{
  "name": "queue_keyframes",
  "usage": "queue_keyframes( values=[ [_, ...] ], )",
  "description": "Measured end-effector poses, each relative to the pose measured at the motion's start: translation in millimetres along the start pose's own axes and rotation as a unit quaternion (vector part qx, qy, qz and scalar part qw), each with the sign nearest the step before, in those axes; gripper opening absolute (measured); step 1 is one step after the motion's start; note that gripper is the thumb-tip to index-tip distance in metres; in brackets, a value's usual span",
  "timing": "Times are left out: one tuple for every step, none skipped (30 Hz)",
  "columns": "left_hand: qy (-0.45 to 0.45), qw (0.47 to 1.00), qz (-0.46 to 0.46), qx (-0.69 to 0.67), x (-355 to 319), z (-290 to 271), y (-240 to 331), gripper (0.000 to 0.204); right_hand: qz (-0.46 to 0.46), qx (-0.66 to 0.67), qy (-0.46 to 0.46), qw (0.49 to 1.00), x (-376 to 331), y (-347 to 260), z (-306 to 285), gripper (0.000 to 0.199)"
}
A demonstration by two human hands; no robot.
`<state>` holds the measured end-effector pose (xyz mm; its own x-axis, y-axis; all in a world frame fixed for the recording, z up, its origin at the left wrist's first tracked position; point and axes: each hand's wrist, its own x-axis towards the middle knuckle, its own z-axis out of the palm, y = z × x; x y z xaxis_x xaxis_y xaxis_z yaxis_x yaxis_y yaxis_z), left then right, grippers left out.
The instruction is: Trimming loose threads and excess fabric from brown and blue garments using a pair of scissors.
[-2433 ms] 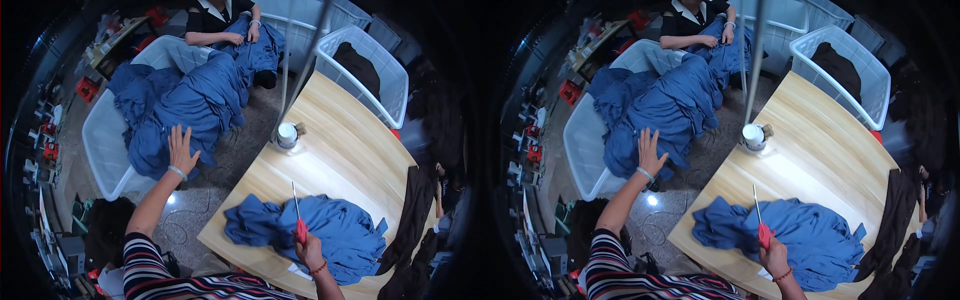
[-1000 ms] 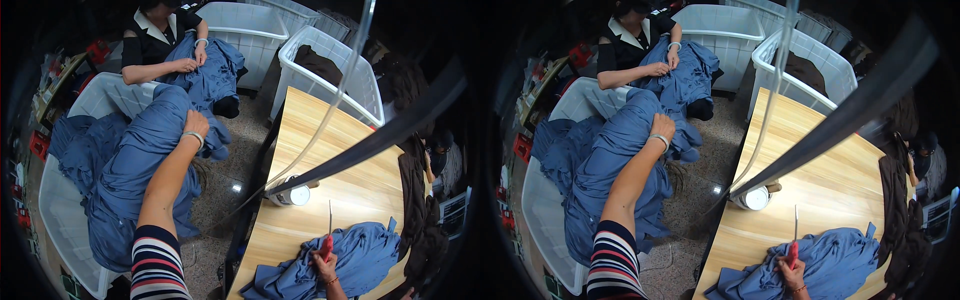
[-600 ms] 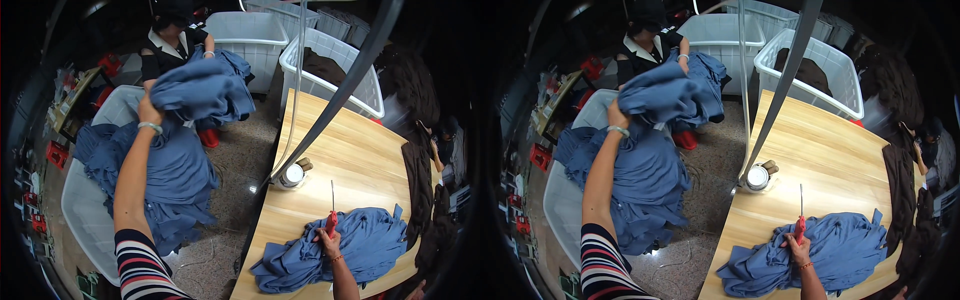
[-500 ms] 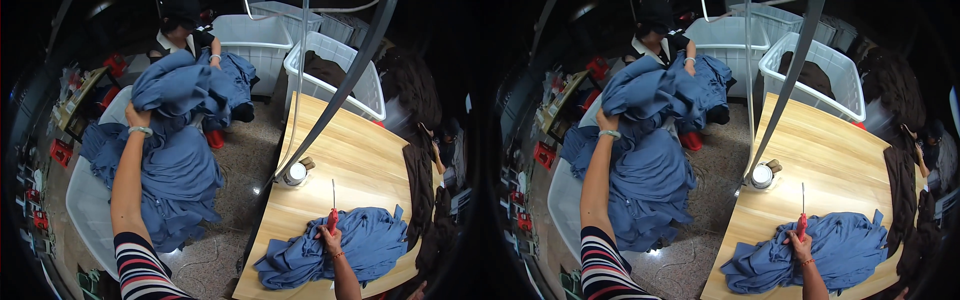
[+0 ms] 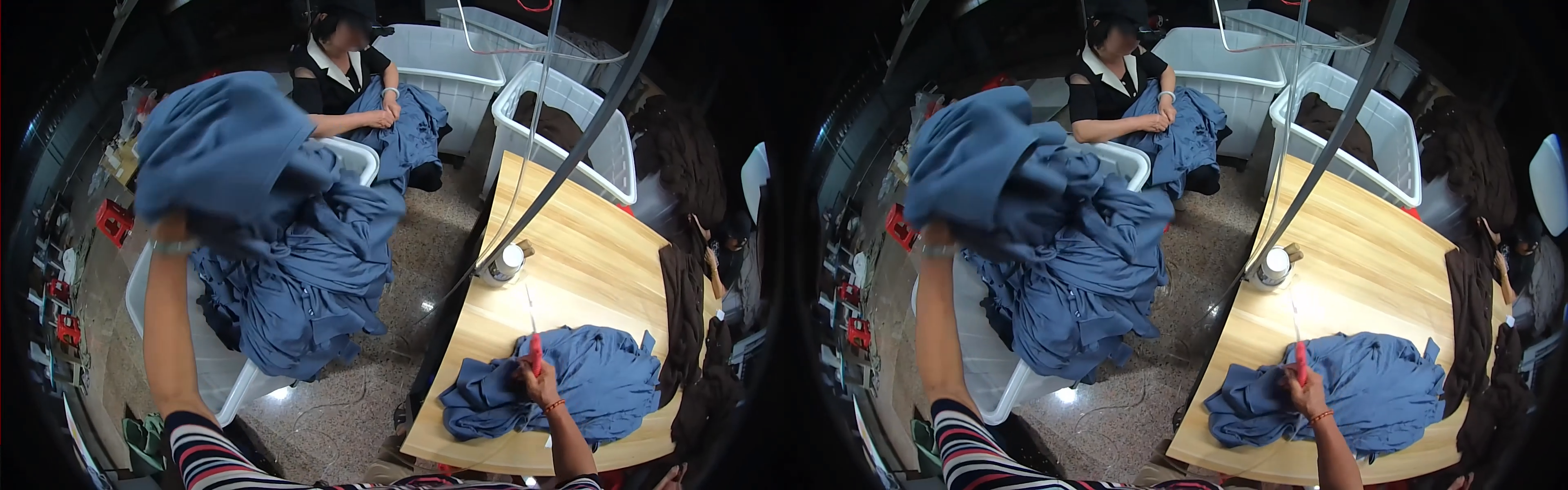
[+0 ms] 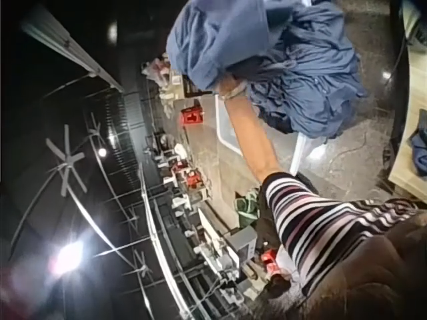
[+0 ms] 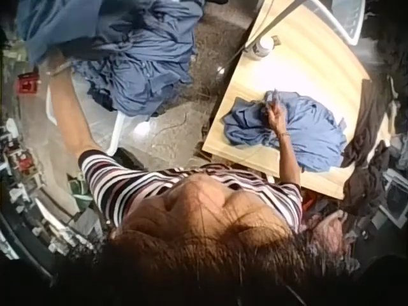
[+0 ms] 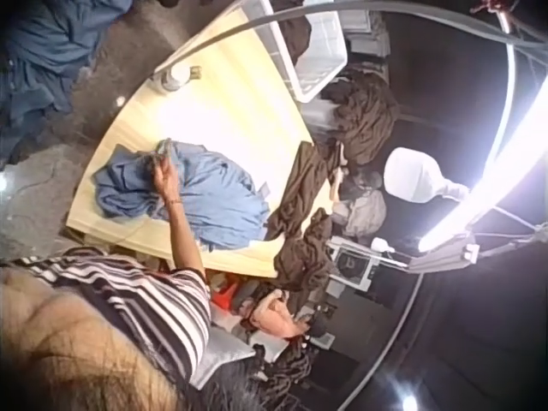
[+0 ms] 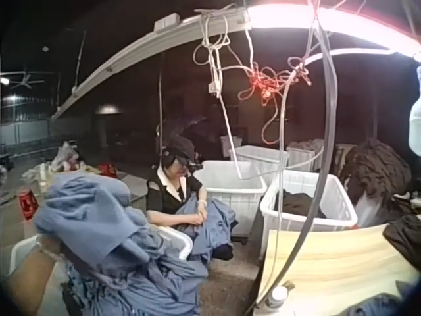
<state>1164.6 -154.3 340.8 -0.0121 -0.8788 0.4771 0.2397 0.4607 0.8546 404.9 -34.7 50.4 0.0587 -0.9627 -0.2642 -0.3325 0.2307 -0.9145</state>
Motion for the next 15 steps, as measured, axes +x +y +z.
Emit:
queue_keyframes(
  values=[
    [-0.046,0.998,-0.016,0.028,-23,17,24,0.031,-0.002,0.016,-0.025,1.0,-7,-11,12,0.015],
    [-0.096,0.994,-0.031,0.036,-42,30,24,0.032,0.014,0.024,-0.037,0.999,-16,-20,17,0.016],
    [-0.14,0.987,-0.045,0.069,-57,56,54,0.034,0.031,-0.006,-0.068,0.997,-20,-37,25,0.018],
    [-0.191,0.978,-0.054,0.069,-65,61,46,0.036,0.055,-0.027,-0.064,0.996,-22,-45,29,0.019],
    [-0.241,0.964,-0.065,0.087,-80,52,67,0.039,0.073,-0.035,-0.071,0.994,-23,-51,32,0.019],
    [-0.29,0.949,-0.075,0.102,-77,73,71,0.042,0.078,-0.034,-0.062,0.994,-24,-58,35,0.019],
    [-0.335,0.929,-0.088,0.13,-80,111,91,0.045,0.052,-0.023,-0.086,0.995,-22,-68,40,0.02],
    [-0.379,0.908,-0.098,0.149,-83,120,107,0.048,0.029,-0.018,-0.104,0.994,-23,-75,44,0.02],
    [-0.423,0.884,-0.108,0.166,-77,143,115,0.051,0.034,-0.016,-0.099,0.994,-24,-78,47,0.02],
    [-0.463,0.858,-0.119,0.188,-63,192,126,0.054,0.011,-0.028,-0.133,0.991,-26,-82,50,0.022],
    [-0.502,0.831,-0.129,0.205,-42,258,120,0.058,-0.009,-0.044,-0.165,0.985,-29,-83,52,0.023],
    [-0.538,0.801,-0.138,0.225,-14,350,110,0.061,-0.055,-0.066,-0.185,0.979,-34,-86,54,0.024],
    [-0.538,0.8,-0.141,0.226,-30,313,120,0.061,-0.055,-0.072,-0.222,0.971,-43,-102,54,0.025],
    [-0.523,0.808,-0.148,0.227,-47,278,132,0.061,-0.086,-0.094,-0.256,0.958,-49,-97,56,0.025],
    [-0.512,0.813,-0.153,0.231,-58,255,144,0.06,-0.12,-0.112,-0.285,0.944,-56,-92,55,0.025]
  ],
)
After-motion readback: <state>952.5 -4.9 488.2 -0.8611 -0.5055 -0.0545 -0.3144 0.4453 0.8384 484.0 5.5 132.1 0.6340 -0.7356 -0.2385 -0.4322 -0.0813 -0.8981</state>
